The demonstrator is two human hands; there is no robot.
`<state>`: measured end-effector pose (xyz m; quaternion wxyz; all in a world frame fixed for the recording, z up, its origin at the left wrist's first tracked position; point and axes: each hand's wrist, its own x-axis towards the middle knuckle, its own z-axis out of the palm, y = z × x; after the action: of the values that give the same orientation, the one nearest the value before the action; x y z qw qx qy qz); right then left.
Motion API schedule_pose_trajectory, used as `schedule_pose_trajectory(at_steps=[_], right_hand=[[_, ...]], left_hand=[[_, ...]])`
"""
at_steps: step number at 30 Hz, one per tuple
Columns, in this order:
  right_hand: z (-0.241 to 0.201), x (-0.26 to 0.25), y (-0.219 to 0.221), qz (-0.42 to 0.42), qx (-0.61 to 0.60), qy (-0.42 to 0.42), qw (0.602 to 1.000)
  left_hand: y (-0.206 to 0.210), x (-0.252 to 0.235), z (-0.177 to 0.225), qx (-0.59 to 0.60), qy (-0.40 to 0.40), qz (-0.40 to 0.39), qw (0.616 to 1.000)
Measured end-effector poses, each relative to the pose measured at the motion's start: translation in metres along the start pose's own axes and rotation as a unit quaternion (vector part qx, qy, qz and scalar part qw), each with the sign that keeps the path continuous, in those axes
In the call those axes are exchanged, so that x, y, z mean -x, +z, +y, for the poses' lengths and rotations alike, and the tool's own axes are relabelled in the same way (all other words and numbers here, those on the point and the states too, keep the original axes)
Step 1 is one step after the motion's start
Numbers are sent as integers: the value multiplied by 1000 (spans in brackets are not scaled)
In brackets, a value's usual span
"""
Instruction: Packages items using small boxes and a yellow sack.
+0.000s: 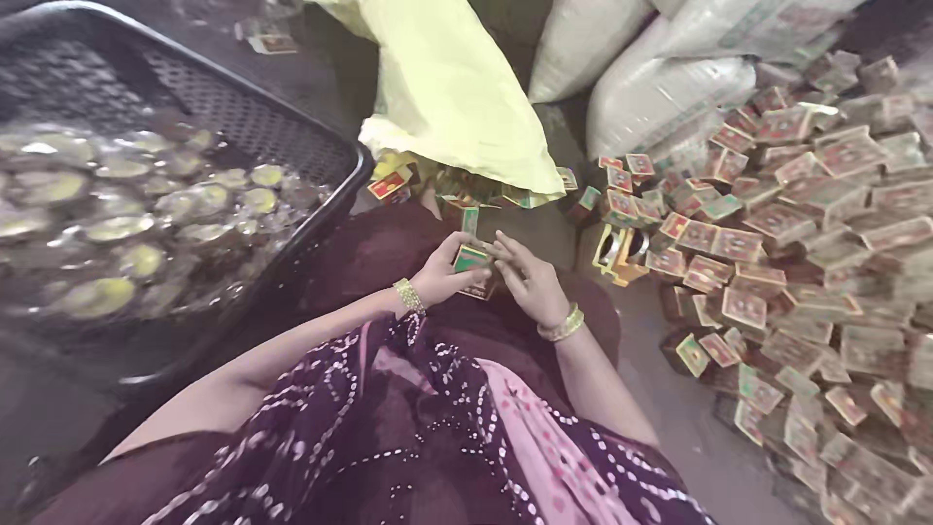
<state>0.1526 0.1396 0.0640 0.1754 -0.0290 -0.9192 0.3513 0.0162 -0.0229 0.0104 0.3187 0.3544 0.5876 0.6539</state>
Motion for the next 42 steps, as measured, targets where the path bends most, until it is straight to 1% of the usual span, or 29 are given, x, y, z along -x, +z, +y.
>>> schedule_pose_trajectory(at_steps=[1,3,5,6,7,8,9,11,13,15,18,22,25,29,30,33,35,38,40,42], right_hand=[[5,1,-13,3,-26,37,999],[26,7,-46,61,-12,143,988],[61,21,-90,144,60,273,949],[84,30,-111,182,94,330,922],[108,40,-131,203,122,385,892],[131,51,-147,208,144,432,866],[155,61,-158,194,158,468,847],[193,76,-168,138,147,522,829],[221,85,-166,82,102,547,827],[237,88,-157,48,64,553,830],[242,83,-148,51,43,550,833],[237,76,-145,60,64,560,824],[234,79,-146,114,20,579,807],[202,89,-141,237,-109,593,762],[195,93,-137,251,-121,597,752],[188,106,-124,228,-95,607,756],[194,112,-117,196,-64,619,758],[206,114,-107,191,-38,611,767],[201,107,-108,152,40,608,778],[185,96,-112,59,163,633,755]], left_hand=[[0,-2,-1,-2,2,-9,1000],[0,-5,-1,-6,-27,-1,1000],[-2,-9,-3,-8,-61,12,998],[-3,-12,-4,-12,-67,15,998],[-4,-15,-5,-21,-70,17,997],[-4,-17,-5,-38,-71,22,997],[-3,-18,-5,-55,-73,26,995],[-2,-22,-6,-84,-79,25,993],[1,-25,-8,-103,-73,26,992],[0,-27,-11,-112,-65,21,991],[-3,-28,-13,-116,-60,18,991],[-2,-29,-13,-112,-56,24,992],[-3,-30,-14,-119,-55,19,991],[-4,-28,-16,-126,-40,14,991],[-4,-28,-16,-129,-39,14,991],[-4,-28,-14,-135,-40,23,990],[-3,-27,-13,-130,-28,15,991],[-2,-25,-11,-115,-40,15,992],[-3,-24,-12,-112,-43,9,993],[-4,-23,-12,-114,-35,5,993]])
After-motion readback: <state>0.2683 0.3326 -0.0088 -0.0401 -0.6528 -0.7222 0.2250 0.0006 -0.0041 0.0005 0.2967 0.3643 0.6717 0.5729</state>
